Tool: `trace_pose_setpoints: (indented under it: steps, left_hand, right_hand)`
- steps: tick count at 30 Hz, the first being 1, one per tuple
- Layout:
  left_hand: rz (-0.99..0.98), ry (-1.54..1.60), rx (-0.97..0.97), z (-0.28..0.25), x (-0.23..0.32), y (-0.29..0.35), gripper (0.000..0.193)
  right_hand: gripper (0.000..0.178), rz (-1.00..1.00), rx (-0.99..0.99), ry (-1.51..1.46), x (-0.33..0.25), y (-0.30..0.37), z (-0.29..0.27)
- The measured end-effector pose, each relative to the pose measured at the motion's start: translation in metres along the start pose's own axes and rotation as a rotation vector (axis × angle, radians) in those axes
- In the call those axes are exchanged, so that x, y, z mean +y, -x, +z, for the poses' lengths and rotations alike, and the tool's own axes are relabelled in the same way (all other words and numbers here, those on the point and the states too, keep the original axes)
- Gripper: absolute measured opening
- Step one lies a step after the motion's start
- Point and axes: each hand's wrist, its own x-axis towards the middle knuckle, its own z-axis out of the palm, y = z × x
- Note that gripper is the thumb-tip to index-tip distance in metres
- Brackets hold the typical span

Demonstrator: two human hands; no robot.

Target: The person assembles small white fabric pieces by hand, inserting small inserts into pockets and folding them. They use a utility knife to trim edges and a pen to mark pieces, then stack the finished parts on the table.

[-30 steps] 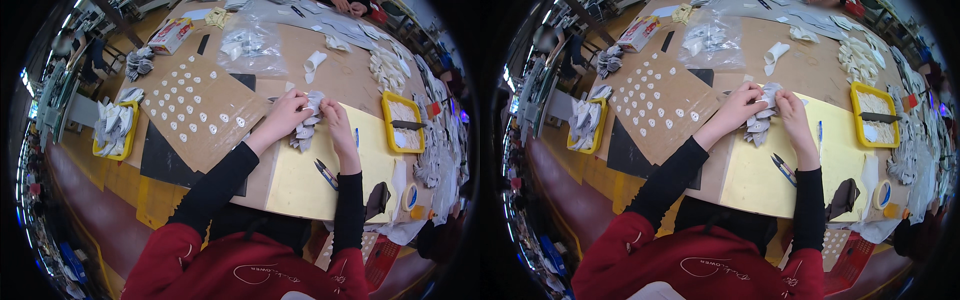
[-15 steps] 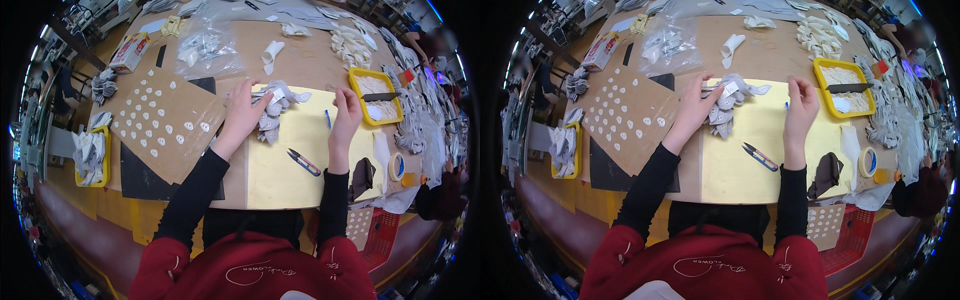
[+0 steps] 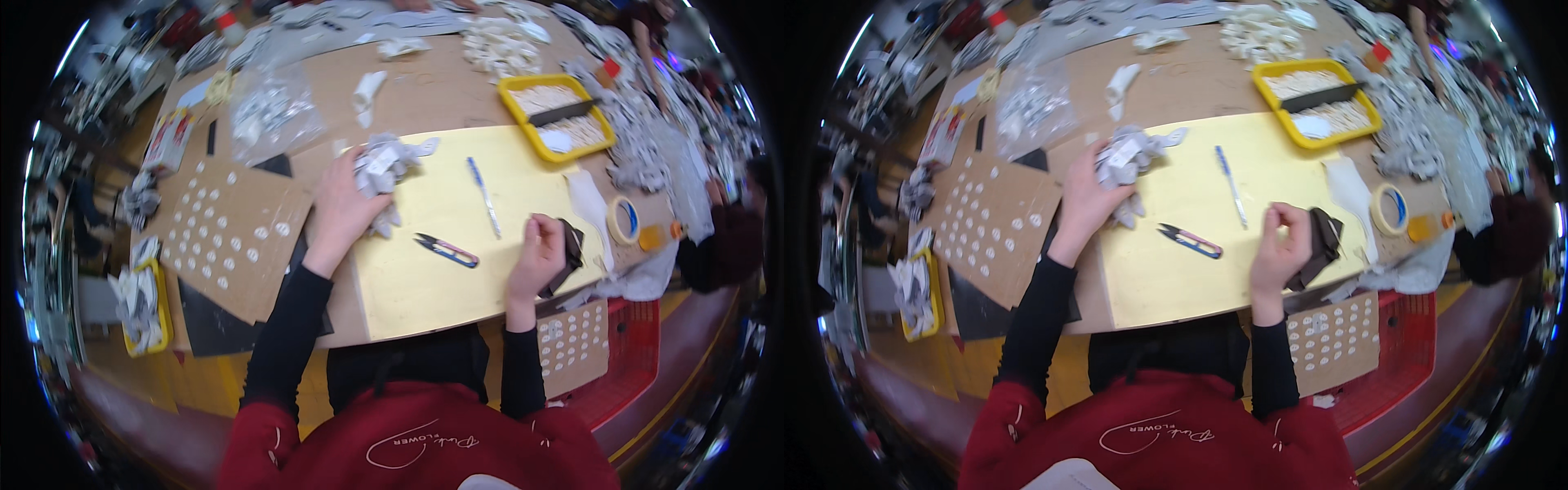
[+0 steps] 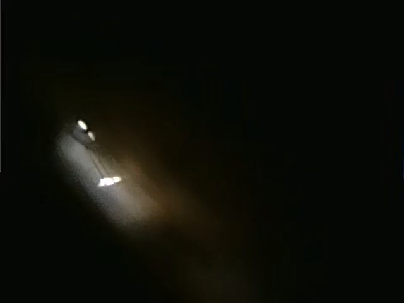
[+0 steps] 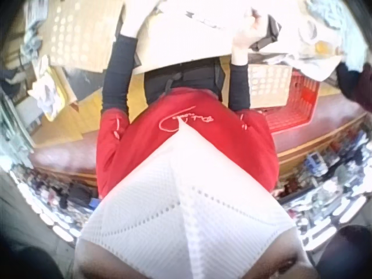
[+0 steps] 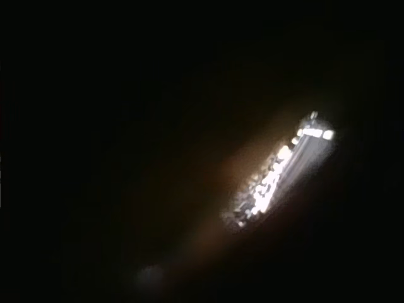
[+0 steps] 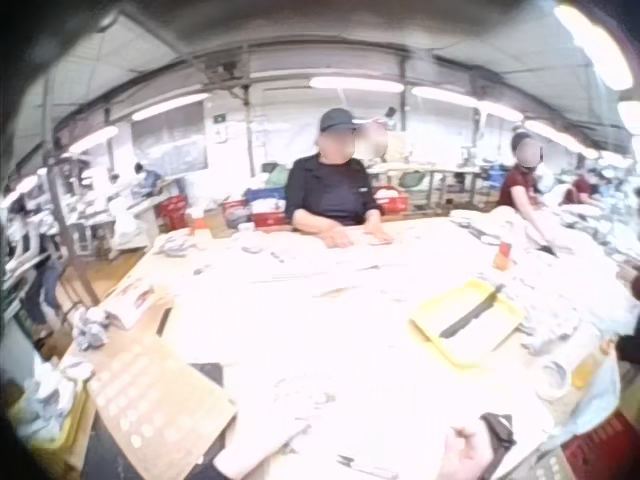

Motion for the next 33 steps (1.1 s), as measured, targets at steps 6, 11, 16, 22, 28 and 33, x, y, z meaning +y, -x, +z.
trace_pose_setpoints:
  steps: [6,11,16,22,28,33]
  left_hand:
    - [-0.005,0.549,0.048,0.001,0.012,0.005,0.083]
    - [0.145,0.716,-0.11,0.019,0.087,0.003,0.081]
    - [0.372,0.817,-0.338,0.077,0.177,-0.026,0.073]
    - [0.606,0.653,-0.401,0.171,0.203,-0.047,0.078]
    - [0.595,0.363,-0.336,0.174,0.186,-0.04,0.09]
    - [0.354,0.797,-0.383,0.042,0.221,-0.046,0.056]
  right_hand:
    - [0.009,-0.09,-0.071,-0.012,-0.01,-0.005,0.007]
    - [0.016,-0.194,-0.06,-0.091,-0.008,-0.002,0.002]
    - [0.014,-0.339,0.079,-0.116,-0.006,0.002,-0.003]
    - [0.015,-0.297,0.136,-0.102,-0.002,-0.001,0.001]
    - [0.013,-0.273,0.136,-0.099,0.001,-0.007,0.002]
    - [0.014,-0.254,0.138,-0.099,0.002,-0.009,-0.003]
